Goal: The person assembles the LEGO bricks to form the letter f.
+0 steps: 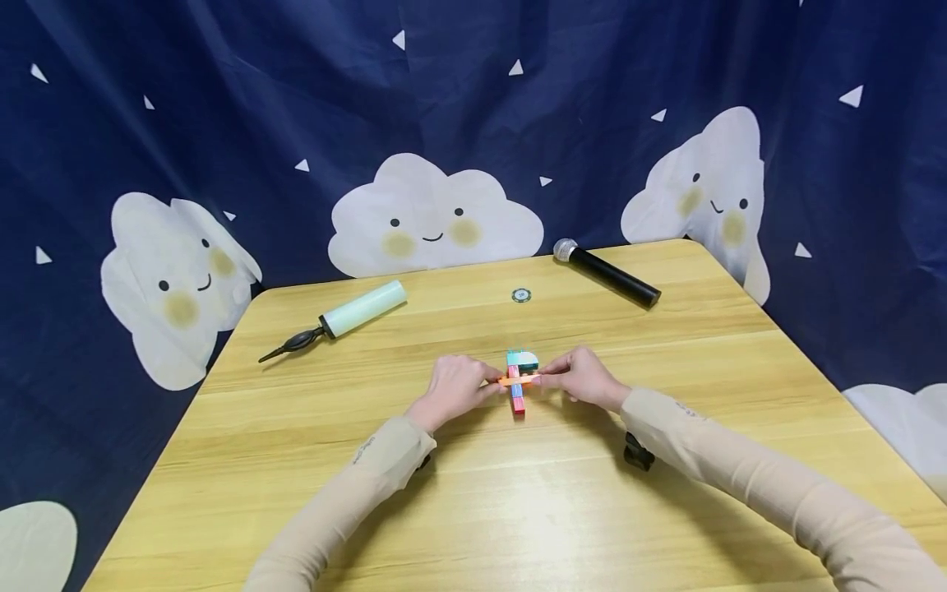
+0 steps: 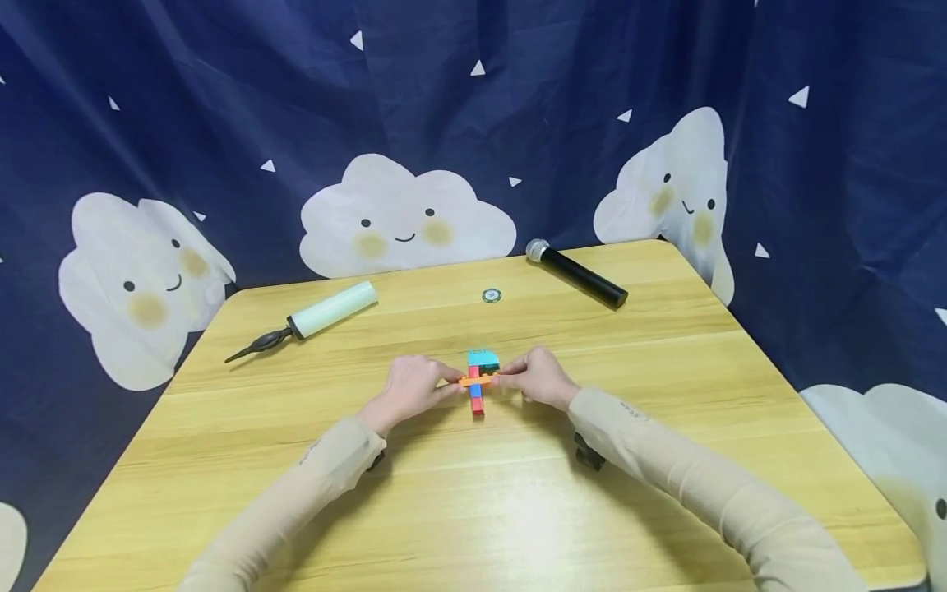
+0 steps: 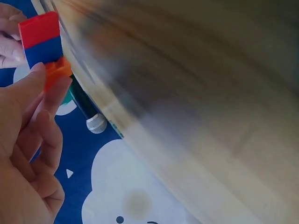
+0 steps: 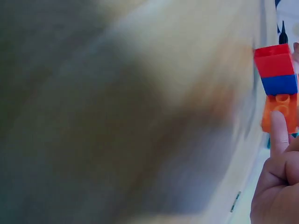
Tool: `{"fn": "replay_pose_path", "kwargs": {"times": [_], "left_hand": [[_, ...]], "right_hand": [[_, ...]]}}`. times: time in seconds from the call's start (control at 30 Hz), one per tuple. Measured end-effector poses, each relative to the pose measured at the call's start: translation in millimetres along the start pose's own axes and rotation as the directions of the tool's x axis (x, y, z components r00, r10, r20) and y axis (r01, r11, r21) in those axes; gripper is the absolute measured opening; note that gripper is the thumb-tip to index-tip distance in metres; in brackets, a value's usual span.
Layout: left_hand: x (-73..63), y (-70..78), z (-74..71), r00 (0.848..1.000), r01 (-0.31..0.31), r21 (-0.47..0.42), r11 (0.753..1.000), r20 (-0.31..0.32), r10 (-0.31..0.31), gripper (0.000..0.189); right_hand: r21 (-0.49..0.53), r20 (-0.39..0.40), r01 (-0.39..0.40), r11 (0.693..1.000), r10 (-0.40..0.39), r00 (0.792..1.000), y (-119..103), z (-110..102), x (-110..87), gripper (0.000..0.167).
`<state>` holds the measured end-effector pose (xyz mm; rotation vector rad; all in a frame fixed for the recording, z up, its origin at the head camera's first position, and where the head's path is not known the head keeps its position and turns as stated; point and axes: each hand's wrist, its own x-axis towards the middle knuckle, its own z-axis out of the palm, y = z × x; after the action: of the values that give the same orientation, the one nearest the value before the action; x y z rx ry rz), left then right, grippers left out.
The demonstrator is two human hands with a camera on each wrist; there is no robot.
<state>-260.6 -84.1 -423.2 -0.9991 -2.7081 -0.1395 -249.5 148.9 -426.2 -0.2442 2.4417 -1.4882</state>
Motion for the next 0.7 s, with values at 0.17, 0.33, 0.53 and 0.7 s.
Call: {"fn": "replay_pose_path", "kwargs": {"times": [0.17,0.33,0.53,0.7], "left_hand": [[1.3,-0.7,3.3,0.997,0.014,-0.010,1.000,0.075,-0.013,0.022],[1.4,-0.8,4.7,0.994,0.035,-0.045,0.998,0.107,-0.030,0.024],[4.7,-2.3,4.8,0.993,0.037,-0.048,0.998,0.111,-0.032,0.024],[8.0,-3.4,5.2,0.991,0.045,-0.043,0.998,0.129,-0.039,0.026]], "right_hand": [[0.019,0.019,0.003,1.000,-0.003,1.000,5.1,4.3,-2.1,0.020],[0.024,0.026,0.005,1.000,-0.005,1.000,8.2,6.2,-2.8,0.020],[0.019,0.013,-0.015,1.000,0.015,1.000,7.7,5.6,0.1,0.020],[-0.016,-0.005,-0.020,1.000,0.020,1.000,6.5,5.2,3.2,0.023]]}}
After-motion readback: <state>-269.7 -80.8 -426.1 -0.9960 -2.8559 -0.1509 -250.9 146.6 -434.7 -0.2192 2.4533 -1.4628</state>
